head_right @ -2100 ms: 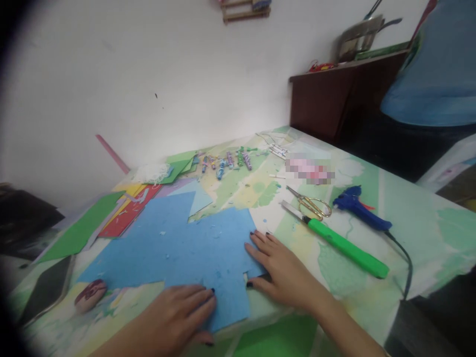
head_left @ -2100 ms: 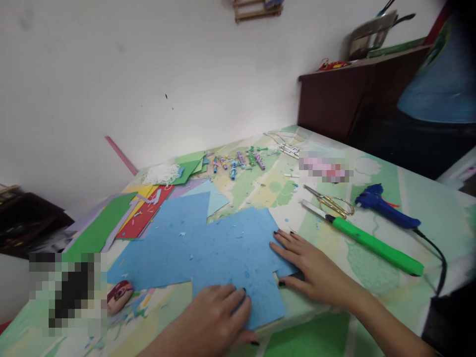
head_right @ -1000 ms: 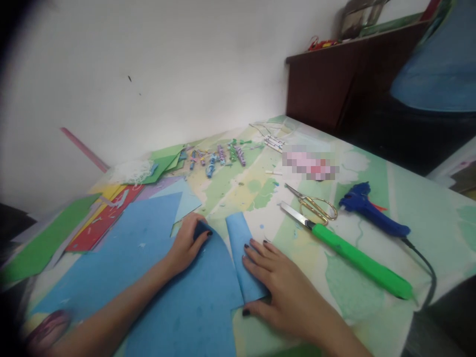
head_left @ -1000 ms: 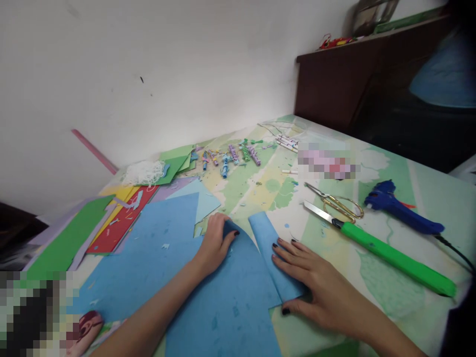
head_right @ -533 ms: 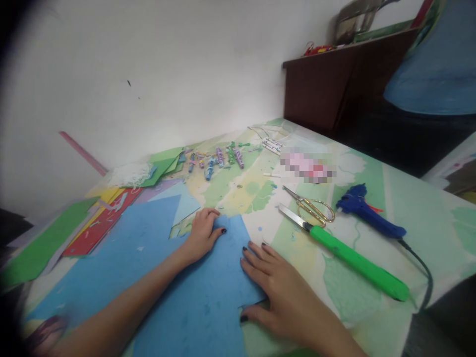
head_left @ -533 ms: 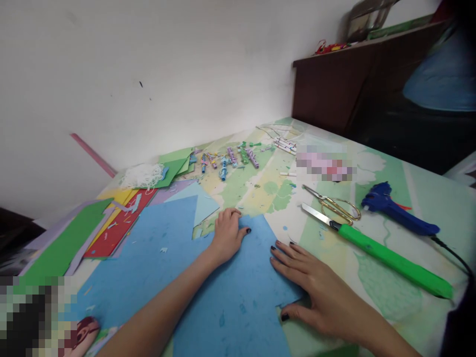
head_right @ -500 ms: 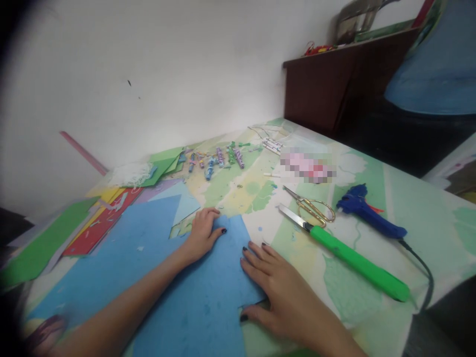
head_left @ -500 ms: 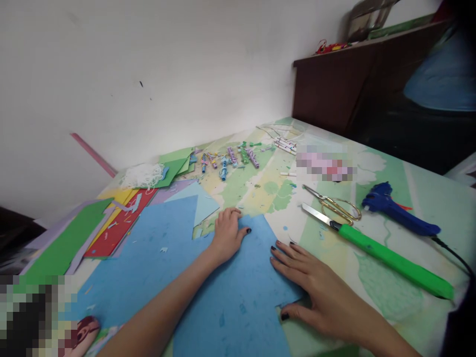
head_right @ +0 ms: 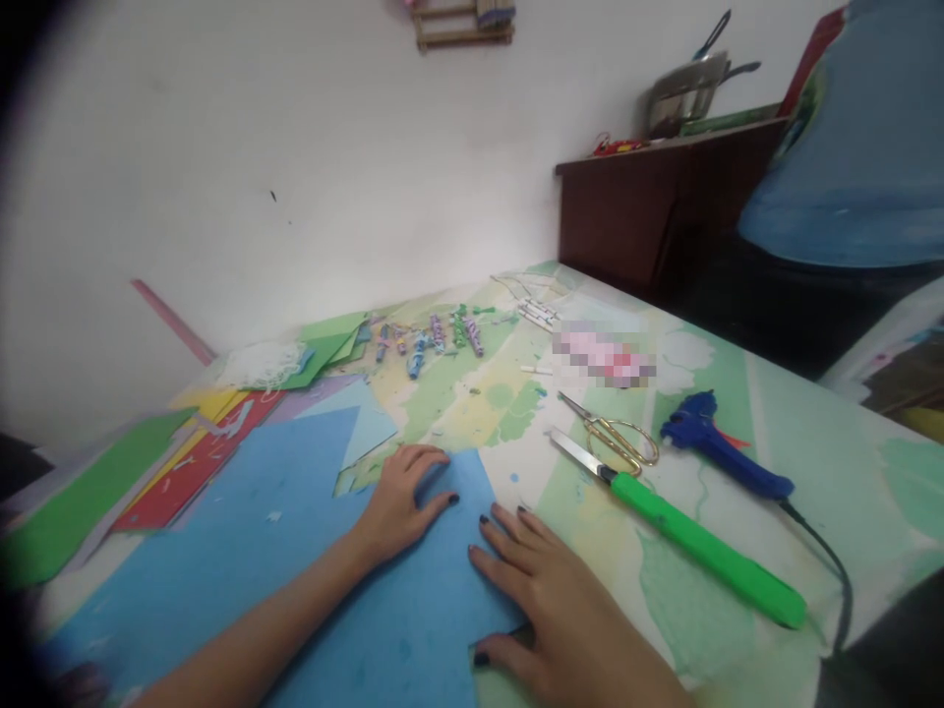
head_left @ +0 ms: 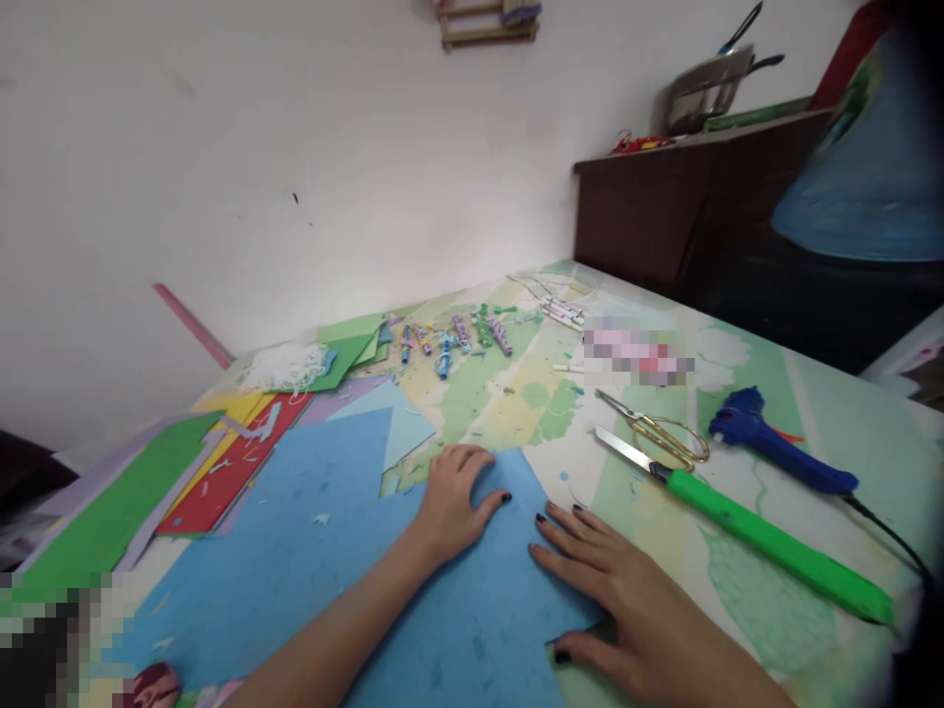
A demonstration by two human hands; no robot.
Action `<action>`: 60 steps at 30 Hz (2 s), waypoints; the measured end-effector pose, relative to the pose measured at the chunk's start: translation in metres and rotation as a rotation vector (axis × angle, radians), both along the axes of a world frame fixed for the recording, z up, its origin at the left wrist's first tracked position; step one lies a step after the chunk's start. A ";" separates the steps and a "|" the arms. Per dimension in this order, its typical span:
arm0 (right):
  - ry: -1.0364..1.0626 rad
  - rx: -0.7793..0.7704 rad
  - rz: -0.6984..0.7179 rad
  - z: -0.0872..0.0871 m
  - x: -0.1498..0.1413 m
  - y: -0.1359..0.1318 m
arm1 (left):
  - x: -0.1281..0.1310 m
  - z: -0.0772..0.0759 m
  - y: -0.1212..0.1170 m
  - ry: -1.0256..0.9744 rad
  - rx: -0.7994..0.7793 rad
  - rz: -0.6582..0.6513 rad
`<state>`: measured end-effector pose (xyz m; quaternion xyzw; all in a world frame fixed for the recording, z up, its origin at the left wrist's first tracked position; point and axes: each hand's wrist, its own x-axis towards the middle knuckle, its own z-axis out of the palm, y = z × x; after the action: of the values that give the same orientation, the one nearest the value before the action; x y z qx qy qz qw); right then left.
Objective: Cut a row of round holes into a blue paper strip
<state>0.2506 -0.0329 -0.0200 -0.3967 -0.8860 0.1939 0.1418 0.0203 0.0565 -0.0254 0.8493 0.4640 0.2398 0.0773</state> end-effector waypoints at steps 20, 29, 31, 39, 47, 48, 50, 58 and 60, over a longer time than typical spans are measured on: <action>0.180 0.158 0.036 0.003 -0.006 -0.005 | -0.001 0.008 0.000 0.092 -0.027 -0.056; 0.213 0.317 -0.029 -0.005 -0.011 -0.019 | 0.002 0.015 -0.014 0.236 -0.007 -0.056; 0.258 0.381 -0.104 -0.012 -0.014 -0.028 | 0.002 0.013 -0.017 0.257 -0.014 -0.070; 0.372 0.483 -0.347 -0.027 -0.025 -0.056 | 0.005 0.009 -0.030 0.305 -0.036 -0.090; 0.301 0.464 -0.370 -0.027 -0.029 -0.057 | 0.000 0.002 -0.031 0.238 -0.066 -0.067; 0.289 0.472 -0.368 -0.027 -0.029 -0.057 | -0.001 0.001 -0.031 0.228 -0.066 -0.056; 0.269 0.496 -0.362 -0.027 -0.028 -0.057 | -0.004 0.001 -0.031 0.205 -0.065 -0.038; 0.234 0.493 -0.310 -0.023 -0.024 -0.054 | -0.014 0.004 -0.035 0.081 -0.047 -0.014; 0.243 0.455 -0.335 -0.015 -0.026 -0.054 | -0.019 0.005 -0.038 0.051 -0.052 0.004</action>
<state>0.2242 -0.0867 -0.0351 -0.4691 -0.8054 0.0103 0.3621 0.0016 0.0180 -0.0202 0.8518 0.4737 0.2062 0.0871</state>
